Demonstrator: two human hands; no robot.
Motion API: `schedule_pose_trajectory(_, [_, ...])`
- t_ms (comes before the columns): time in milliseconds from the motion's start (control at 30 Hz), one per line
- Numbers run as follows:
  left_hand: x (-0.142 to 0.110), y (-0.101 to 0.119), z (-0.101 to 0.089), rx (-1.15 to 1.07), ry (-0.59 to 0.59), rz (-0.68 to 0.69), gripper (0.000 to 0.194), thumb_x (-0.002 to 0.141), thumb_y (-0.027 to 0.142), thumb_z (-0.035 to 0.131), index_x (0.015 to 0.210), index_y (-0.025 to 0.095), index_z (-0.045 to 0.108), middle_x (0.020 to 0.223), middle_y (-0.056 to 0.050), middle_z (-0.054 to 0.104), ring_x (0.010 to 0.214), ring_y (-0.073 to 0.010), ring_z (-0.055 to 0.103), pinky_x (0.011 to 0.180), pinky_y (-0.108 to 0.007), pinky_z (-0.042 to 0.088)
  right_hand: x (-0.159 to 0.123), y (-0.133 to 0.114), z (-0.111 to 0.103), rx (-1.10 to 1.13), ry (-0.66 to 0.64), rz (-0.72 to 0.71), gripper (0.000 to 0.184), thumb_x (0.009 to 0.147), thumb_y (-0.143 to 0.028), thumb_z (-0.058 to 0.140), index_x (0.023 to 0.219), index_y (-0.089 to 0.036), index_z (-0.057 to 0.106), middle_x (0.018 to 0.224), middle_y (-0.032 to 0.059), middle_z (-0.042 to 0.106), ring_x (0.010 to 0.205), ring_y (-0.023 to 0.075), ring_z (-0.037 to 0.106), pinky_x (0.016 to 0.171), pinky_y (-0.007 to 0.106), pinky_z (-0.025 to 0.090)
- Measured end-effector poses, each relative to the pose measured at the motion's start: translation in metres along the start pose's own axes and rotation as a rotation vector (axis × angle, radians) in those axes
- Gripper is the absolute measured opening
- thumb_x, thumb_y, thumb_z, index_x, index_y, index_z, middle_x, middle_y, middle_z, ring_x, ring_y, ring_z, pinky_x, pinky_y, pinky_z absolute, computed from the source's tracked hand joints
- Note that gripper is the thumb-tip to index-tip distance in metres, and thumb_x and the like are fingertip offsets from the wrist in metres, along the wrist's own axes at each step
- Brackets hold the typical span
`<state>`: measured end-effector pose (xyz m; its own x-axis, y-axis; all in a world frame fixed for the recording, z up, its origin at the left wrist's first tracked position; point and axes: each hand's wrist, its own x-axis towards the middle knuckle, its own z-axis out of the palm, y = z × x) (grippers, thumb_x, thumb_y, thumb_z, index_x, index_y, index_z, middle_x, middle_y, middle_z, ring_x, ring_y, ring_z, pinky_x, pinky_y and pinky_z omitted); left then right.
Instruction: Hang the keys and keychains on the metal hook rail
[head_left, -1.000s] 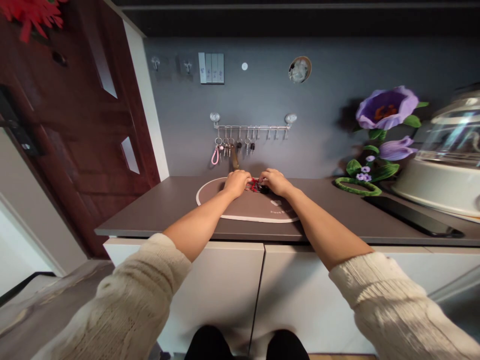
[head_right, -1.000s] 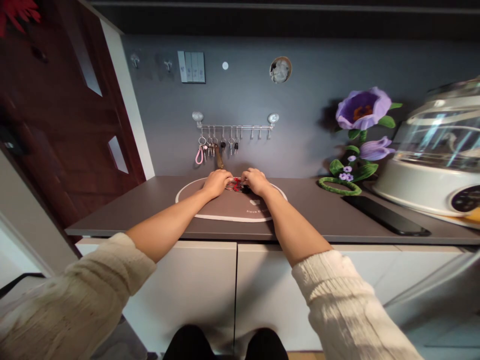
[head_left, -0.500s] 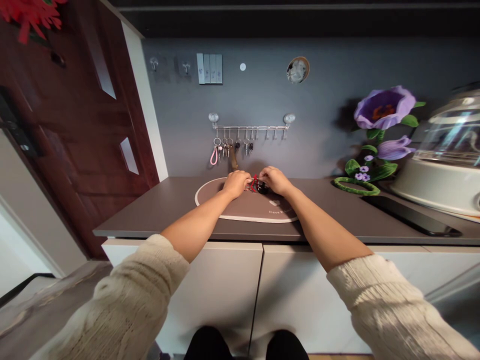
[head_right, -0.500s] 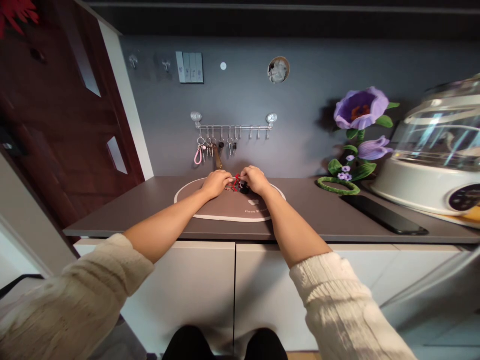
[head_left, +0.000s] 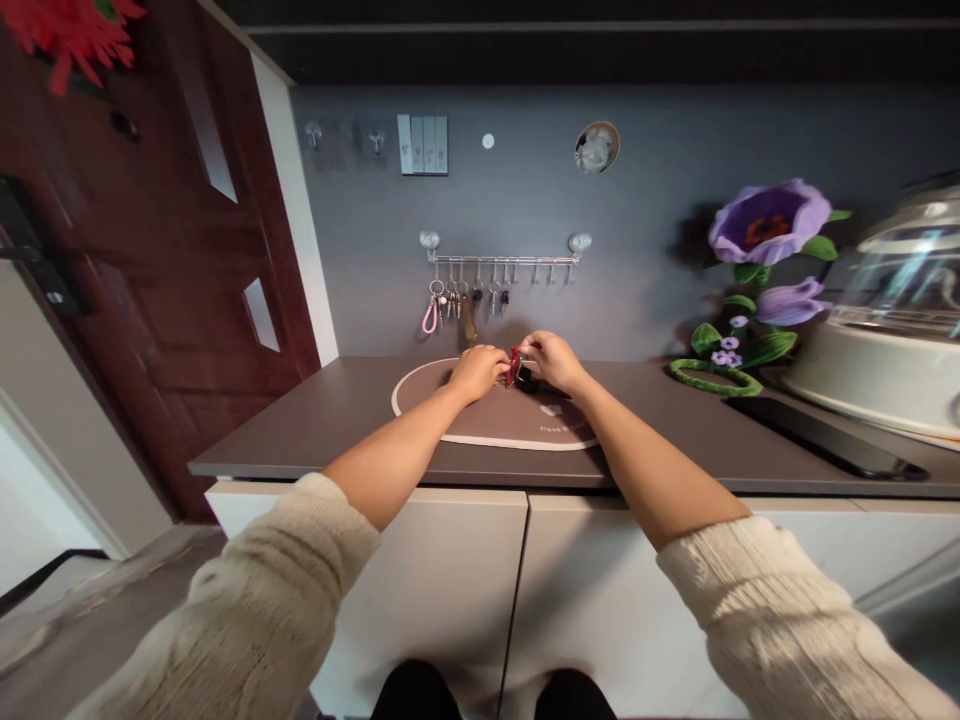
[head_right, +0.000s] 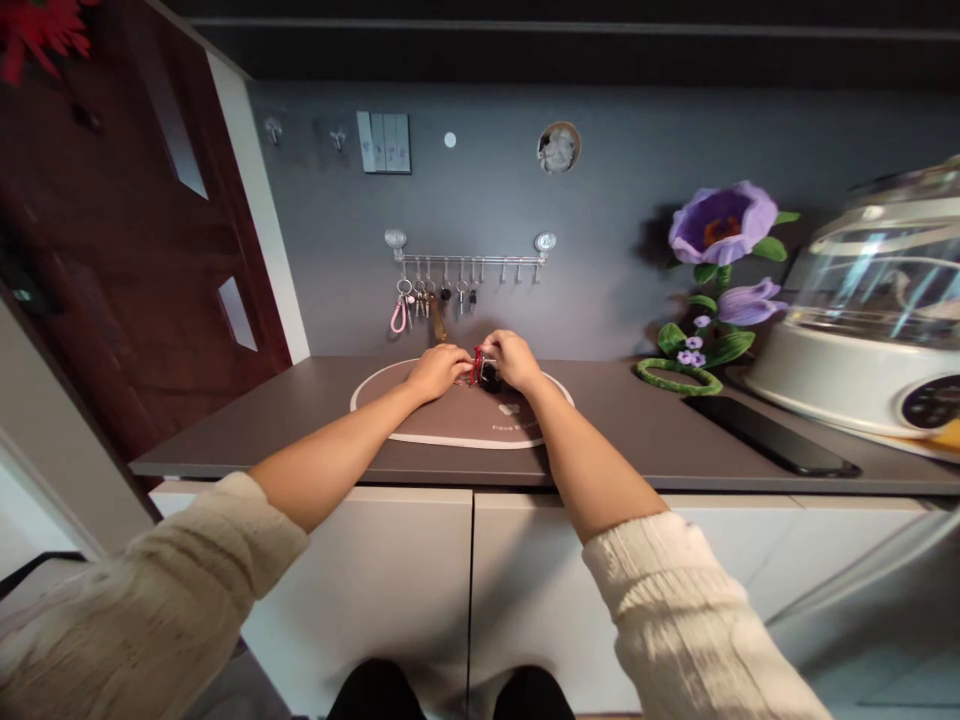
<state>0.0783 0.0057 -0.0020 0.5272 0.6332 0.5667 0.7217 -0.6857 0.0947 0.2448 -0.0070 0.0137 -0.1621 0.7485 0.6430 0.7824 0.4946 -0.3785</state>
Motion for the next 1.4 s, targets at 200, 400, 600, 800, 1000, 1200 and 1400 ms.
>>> schedule_pose_trajectory(200, [0.001, 0.0, 0.002, -0.063, 0.023, 0.018, 0.019, 0.082, 0.027, 0.05, 0.092, 0.023, 0.066, 0.09, -0.004, 0.064, 0.088, -0.0181, 0.055, 0.079, -0.028, 0.04, 0.0, 0.0, 0.0, 0.098, 0.061, 0.011, 0.014, 0.078, -0.026, 0.048, 0.071, -0.016, 0.056, 0.076, 0.0044, 0.062, 0.072, 0.0144, 0.052, 0.07, 0.026, 0.038])
schedule_pose_trajectory(400, [0.002, -0.001, 0.005, -0.159, 0.074, 0.003, 0.019, 0.078, 0.03, 0.054, 0.089, 0.02, 0.065, 0.085, -0.005, 0.064, 0.084, -0.0184, 0.055, 0.077, -0.029, 0.04, 0.001, 0.001, 0.0, 0.187, 0.105, 0.066, 0.013, 0.077, -0.029, 0.05, 0.074, -0.016, 0.054, 0.074, 0.0034, 0.061, 0.068, 0.0136, 0.052, 0.068, 0.027, 0.039])
schedule_pose_trajectory(600, [0.005, 0.001, 0.012, -0.407, 0.121, -0.056, 0.017, 0.074, 0.028, 0.057, 0.085, 0.016, 0.063, 0.076, -0.003, 0.062, 0.071, -0.0146, 0.054, 0.068, -0.026, 0.041, 0.002, 0.0, 0.001, 0.41, 0.106, 0.076, 0.018, 0.077, -0.035, 0.051, 0.076, -0.017, 0.053, 0.077, 0.0034, 0.061, 0.071, 0.0133, 0.053, 0.069, 0.027, 0.042])
schedule_pose_trajectory(800, [0.007, 0.002, 0.017, -0.713, 0.101, -0.126, 0.011, 0.074, 0.024, 0.056, 0.077, 0.014, 0.06, 0.065, 0.001, 0.059, 0.06, -0.0103, 0.051, 0.063, -0.024, 0.041, 0.002, -0.005, 0.0, 0.576, 0.074, 0.099, 0.023, 0.075, -0.04, 0.055, 0.075, -0.016, 0.053, 0.074, 0.0022, 0.059, 0.069, 0.0119, 0.053, 0.068, 0.027, 0.043])
schedule_pose_trajectory(1000, [0.007, 0.005, 0.012, -1.003, 0.102, -0.224, 0.009, 0.074, 0.022, 0.056, 0.071, 0.014, 0.056, 0.061, 0.002, 0.057, 0.055, -0.0086, 0.05, 0.058, -0.022, 0.041, 0.002, -0.007, -0.001, 0.745, 0.099, 0.155, 0.027, 0.07, -0.043, 0.06, 0.074, -0.017, 0.053, 0.075, 0.0012, 0.06, 0.067, 0.0103, 0.053, 0.065, 0.025, 0.044])
schedule_pose_trajectory(1200, [0.007, 0.009, 0.0, -1.215, 0.147, -0.292, 0.013, 0.072, 0.025, 0.06, 0.076, 0.014, 0.056, 0.064, 0.002, 0.058, 0.058, -0.0078, 0.052, 0.059, -0.021, 0.041, 0.002, -0.007, 0.0, 0.892, 0.137, 0.201, 0.029, 0.065, -0.044, 0.065, 0.073, -0.017, 0.054, 0.072, 0.0, 0.059, 0.065, 0.0091, 0.053, 0.064, 0.024, 0.044])
schedule_pose_trajectory(1400, [0.008, 0.005, -0.005, -1.272, 0.189, -0.297, 0.022, 0.071, 0.032, 0.062, 0.083, 0.014, 0.058, 0.077, -0.001, 0.063, 0.066, -0.0097, 0.056, 0.06, -0.022, 0.041, -0.002, -0.014, 0.004, 0.989, 0.098, 0.259, 0.026, 0.062, -0.035, 0.068, 0.074, -0.018, 0.053, 0.067, -0.0025, 0.056, 0.06, 0.0081, 0.052, 0.063, 0.025, 0.045])
